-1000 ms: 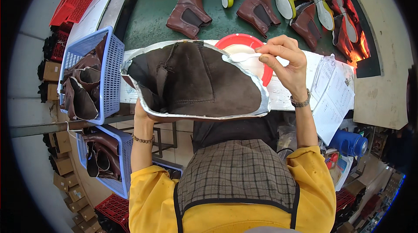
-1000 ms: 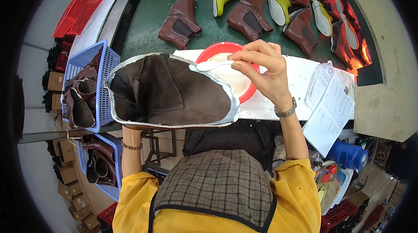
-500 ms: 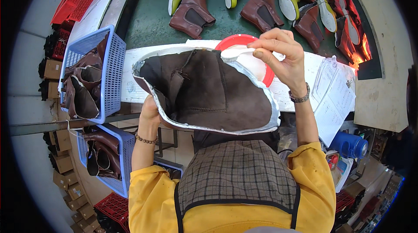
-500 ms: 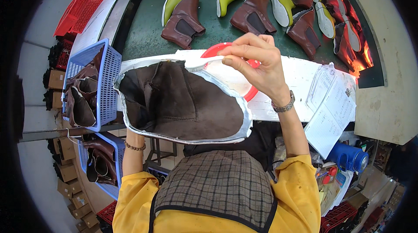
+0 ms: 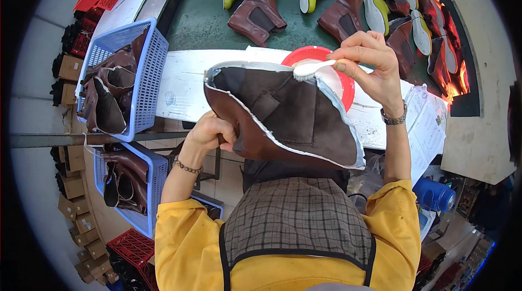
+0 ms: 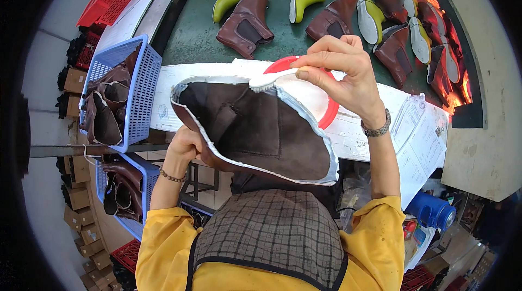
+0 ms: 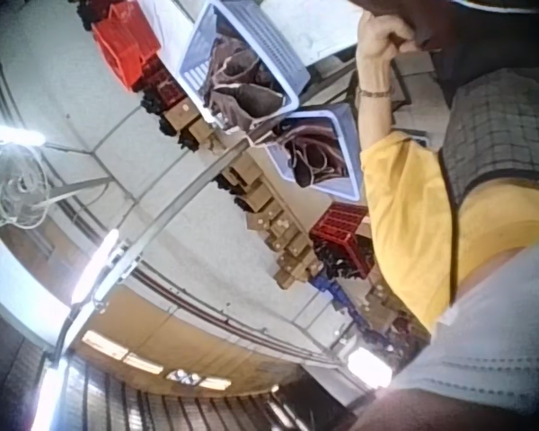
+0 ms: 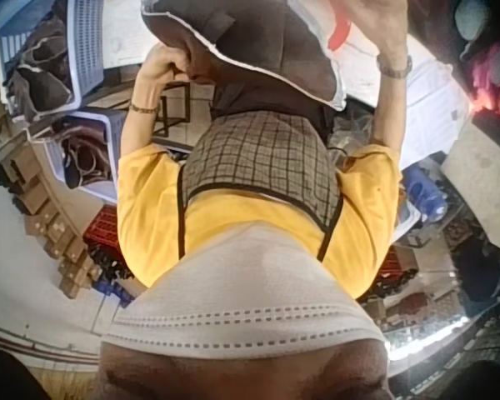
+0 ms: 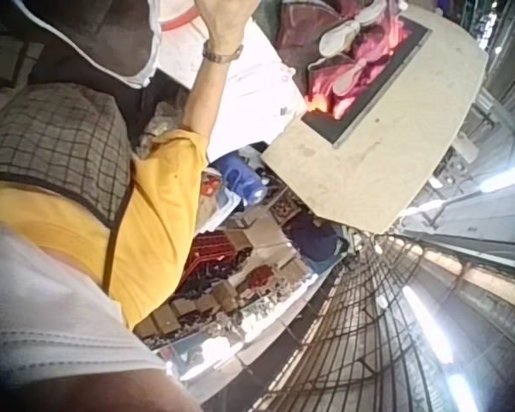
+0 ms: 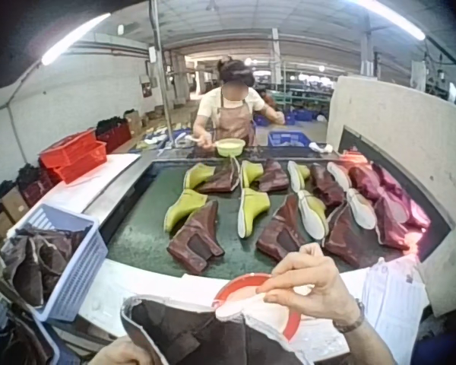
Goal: Applying a white liquid adhesive to the edges of shoe uppers using a small brush or applicator.
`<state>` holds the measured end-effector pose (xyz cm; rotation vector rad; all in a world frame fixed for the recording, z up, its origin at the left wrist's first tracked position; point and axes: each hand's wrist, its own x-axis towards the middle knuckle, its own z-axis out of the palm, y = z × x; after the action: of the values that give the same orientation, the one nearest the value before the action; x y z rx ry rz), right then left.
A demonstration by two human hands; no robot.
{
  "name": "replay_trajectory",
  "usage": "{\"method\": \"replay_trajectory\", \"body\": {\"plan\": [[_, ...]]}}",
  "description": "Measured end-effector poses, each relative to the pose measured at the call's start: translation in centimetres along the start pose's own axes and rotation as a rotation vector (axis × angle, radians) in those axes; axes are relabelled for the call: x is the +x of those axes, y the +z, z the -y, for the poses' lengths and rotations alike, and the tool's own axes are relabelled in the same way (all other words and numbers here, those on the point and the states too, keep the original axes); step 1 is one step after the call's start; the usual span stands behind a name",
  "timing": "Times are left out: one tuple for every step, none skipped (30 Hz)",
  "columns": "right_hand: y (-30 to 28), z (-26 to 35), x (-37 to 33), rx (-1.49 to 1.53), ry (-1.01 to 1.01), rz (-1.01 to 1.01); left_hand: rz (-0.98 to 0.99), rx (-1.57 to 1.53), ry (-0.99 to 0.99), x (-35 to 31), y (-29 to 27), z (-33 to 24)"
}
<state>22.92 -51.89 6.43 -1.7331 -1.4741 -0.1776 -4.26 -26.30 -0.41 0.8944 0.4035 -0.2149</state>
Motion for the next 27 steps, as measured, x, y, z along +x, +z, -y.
{"method": "replay_trajectory", "body": {"plan": [[0.1, -0.1, 0.2, 0.015, -0.016, 0.006, -0.004, 0.018, -0.026, 0.0, 0.0, 0.1], [0.1, -0.1, 0.5, 0.019, -0.021, 0.007, -0.008, 0.036, -0.053, 0.1, 0.0, 0.2], [0.1, -0.1, 0.7, 0.023, -0.035, 0.034, -0.021, 0.033, -0.086, 0.1, 0.3, 0.2], [0.0, -0.1, 0.9, 0.022, -0.045, 0.062, 0.006, 0.051, -0.120, 0.3, 0.7, 0.0], [0.0, 0.0, 1.1, 0.022, -0.046, 0.063, 0.007, 0.088, -0.142, 0.3, 1.3, -0.2], [0.1, 0.2, 1.4, 0.021, -0.045, 0.097, 0.007, 0.126, -0.165, 0.3, 1.5, -0.4], [0.2, 0.3, 1.6, 0.021, -0.047, 0.129, 0.005, 0.125, -0.163, 0.3, 1.4, -0.3], [0.2, 0.3, 1.7, 0.022, -0.049, 0.129, 0.042, 0.089, -0.166, 0.3, 1.2, -0.2], [0.3, 0.1, 1.9, 0.026, -0.062, 0.140, 0.080, 0.054, -0.168, 0.3, 1.0, -0.1], [0.3, -0.1, 2.0, 0.027, -0.073, 0.150, 0.080, 0.054, -0.168, 0.3, 0.8, -0.1], [0.4, -0.3, 2.2, 0.028, -0.073, 0.150, 0.093, 0.046, -0.177, 0.2, 0.6, -0.1], [0.6, -0.4, 2.4, 0.030, -0.081, 0.162, 0.104, 0.037, -0.185, 0.2, 0.6, 0.0], [0.7, -0.5, 2.6, 0.031, -0.088, 0.173, 0.104, 0.038, -0.185, 0.2, 0.7, -0.1], [0.9, -0.6, 2.8, 0.032, -0.089, 0.172, 0.110, 0.043, -0.188, 0.1, 0.9, -0.3], [1.1, -0.6, 3.0, 0.039, -0.094, 0.193, 0.115, 0.048, -0.190, 0.1, 1.2, -0.5], [1.4, -0.6, 3.2, 0.045, -0.099, 0.216, 0.116, 0.048, -0.190, 0.1, 1.8, -0.6], [1.8, -0.6, 3.4, 0.044, -0.099, 0.215, 0.089, 0.046, -0.226, 0.2, 2.6, -0.6], [2.4, -0.6, 3.7, 0.043, -0.120, 0.221, 0.062, 0.045, -0.263, 0.5, 3.2, -0.5], [3.0, -0.5, 4.0, 0.047, -0.144, 0.227, 0.114, 0.053, -0.257, 0.6, 3.5, -0.3], [3.6, -0.3, 4.3, 0.051, -0.148, 0.226, 0.109, 0.053, -0.255, 0.6, 3.3, -0.1], [4.1, -0.2, 4.7, 0.047, -0.198, 0.191, 0.074, 0.045, -0.276, 0.6, 2.9, 0.4], [4.4, -0.2, 5.0, 0.040, -0.248, 0.155, 0.043, 0.038, -0.297, 0.7, 2.6, 0.8], [4.7, -0.5, 4.9, 0.054, -0.244, 0.150, 0.043, 0.041, -0.294, 0.7, 2.2, 0.8], [4.9, -0.8, 4.6, 0.053, -0.247, 0.148, 0.064, 0.023, -0.274, 0.4, 1.6, 0.8], [4.8, -1.3, 4.1, 0.052, -0.205, 0.141, 0.084, 0.004, -0.249, 0.3, 1.3, 0.6], [4.5, -1.8, 3.6, 0.052, -0.168, 0.136, 0.080, 0.004, -0.237, 0.0, 1.3, 0.5], [4.0, -2.3, 3.0, 0.040, -0.120, 0.152, -0.013, -0.036, -0.159, -0.3, 1.5, 0.5]]}}
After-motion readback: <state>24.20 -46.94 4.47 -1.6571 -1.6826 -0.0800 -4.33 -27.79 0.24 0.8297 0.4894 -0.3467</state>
